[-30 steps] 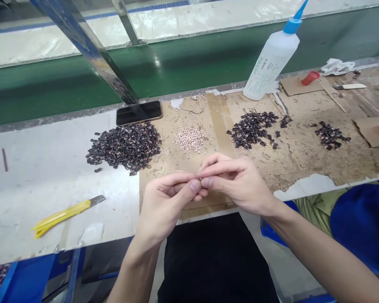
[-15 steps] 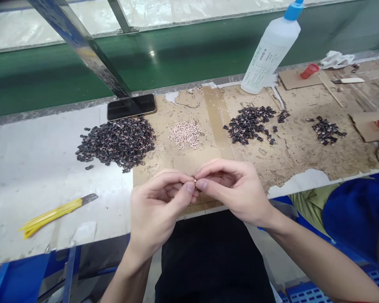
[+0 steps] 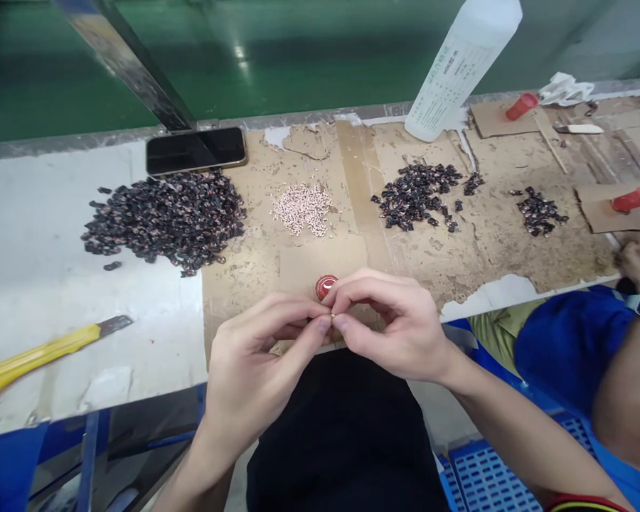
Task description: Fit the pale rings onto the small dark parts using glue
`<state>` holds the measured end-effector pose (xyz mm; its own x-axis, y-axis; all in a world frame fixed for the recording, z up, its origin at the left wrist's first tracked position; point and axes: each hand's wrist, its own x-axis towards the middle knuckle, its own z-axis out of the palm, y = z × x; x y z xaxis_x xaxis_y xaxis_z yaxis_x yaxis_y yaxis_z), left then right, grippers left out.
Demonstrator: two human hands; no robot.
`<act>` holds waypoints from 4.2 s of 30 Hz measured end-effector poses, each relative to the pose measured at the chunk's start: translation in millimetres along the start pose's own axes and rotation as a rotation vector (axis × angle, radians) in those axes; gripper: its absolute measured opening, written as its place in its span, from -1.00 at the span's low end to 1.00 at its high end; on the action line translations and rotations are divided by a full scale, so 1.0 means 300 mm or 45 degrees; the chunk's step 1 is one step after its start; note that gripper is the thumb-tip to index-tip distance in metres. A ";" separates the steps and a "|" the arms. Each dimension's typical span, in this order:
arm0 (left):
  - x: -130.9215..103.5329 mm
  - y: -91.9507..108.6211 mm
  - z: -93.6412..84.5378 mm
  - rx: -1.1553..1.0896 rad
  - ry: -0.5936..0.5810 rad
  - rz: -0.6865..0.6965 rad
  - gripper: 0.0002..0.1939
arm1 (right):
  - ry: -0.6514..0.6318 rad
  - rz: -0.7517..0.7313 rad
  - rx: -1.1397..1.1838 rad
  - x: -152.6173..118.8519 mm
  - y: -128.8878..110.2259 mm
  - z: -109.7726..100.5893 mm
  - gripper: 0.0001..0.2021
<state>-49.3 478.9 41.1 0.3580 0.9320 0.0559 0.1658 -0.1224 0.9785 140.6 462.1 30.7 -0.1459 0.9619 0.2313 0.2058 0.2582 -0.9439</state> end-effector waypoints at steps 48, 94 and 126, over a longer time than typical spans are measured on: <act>-0.021 -0.041 0.062 -1.266 0.160 -0.718 -0.87 | 0.237 0.235 0.166 -0.044 -0.052 0.036 -0.86; -0.024 0.060 0.065 -1.336 0.308 -0.778 -0.70 | 0.315 -0.213 -0.185 -0.035 -0.038 0.036 -0.61; 0.400 -0.199 -0.458 1.121 0.398 -0.125 -0.78 | 0.272 -0.037 -1.284 0.232 0.200 -0.224 -0.72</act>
<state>-142.5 644.8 16.6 0.0636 0.9856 0.1569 0.8632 -0.1333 0.4869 207.9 550.5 6.0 -0.0088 0.9246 0.3809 0.9354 0.1422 -0.3236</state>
